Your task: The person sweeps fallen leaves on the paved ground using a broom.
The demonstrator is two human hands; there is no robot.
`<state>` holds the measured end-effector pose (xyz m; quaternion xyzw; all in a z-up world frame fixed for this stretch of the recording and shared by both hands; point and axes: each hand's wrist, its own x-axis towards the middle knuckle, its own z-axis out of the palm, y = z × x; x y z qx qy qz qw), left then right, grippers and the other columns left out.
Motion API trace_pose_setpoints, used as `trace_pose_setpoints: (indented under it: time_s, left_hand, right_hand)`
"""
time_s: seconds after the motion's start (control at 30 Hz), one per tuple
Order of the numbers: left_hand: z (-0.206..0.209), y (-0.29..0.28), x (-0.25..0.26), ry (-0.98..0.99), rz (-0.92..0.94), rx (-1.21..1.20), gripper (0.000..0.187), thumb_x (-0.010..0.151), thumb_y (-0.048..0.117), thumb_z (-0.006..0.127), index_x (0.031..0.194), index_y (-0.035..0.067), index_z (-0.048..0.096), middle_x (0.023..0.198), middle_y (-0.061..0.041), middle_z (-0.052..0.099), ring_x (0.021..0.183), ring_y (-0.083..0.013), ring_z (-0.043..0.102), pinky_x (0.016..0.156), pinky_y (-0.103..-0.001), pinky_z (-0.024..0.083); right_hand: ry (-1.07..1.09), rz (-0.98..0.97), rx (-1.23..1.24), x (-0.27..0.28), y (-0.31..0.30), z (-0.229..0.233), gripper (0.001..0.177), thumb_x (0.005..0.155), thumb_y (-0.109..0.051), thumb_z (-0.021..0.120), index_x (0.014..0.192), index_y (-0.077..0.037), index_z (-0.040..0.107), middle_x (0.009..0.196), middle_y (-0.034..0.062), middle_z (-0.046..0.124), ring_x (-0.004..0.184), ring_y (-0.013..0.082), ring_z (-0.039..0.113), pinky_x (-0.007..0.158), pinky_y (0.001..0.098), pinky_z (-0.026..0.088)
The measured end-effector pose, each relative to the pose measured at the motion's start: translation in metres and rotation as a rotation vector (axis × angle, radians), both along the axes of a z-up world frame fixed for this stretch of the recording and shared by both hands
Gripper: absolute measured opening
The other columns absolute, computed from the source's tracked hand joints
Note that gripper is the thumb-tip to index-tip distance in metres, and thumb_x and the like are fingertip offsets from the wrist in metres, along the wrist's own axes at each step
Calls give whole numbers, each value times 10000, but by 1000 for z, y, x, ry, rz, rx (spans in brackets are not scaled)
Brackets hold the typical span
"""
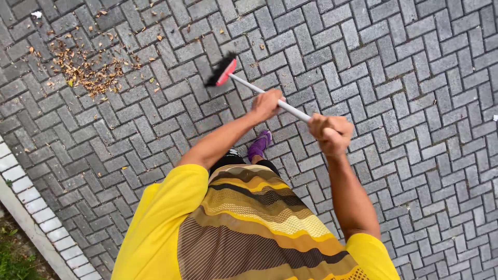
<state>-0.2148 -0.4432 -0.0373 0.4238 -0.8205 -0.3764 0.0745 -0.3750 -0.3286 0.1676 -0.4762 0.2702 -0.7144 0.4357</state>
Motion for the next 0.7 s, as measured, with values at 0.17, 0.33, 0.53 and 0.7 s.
trace_pose_setpoints:
  time_s: [0.17,0.33,0.53,0.7]
  left_hand:
    - [35,77,-107,170,-266,175,175,885,302,667,926,141,612,952,-92,659,847,-332,707,730,-496,573]
    - [13,123,-162,206,-483,211,213,854,341,739,872,140,672,932,-91,729,903,-353,711,779,-506,567]
    - [-44,59,-113,-104,-476,206,162,817,252,680,972,224,721,1008,-79,751,961,-343,723,758,-507,582]
    - [-79,-7,-42,-266,-210,6,230,925,356,665,940,129,703,1067,-130,695,971,-416,695,782,-554,569]
  right_hand:
    - [64,-116,113,-59,48,78,392,934,-108,551,609,-79,333,526,5,352,440,117,301,450,316,296]
    - [269,-271,211,-74,71,47,389,918,-11,561,606,-48,332,540,31,390,461,124,335,474,332,333]
    - [343,-235,102,-51,61,-45,331,837,61,559,587,-18,358,568,62,452,495,158,432,491,336,394]
    - [360,-245,128,-12,35,-67,324,883,75,546,632,11,351,609,98,429,556,226,449,568,404,414]
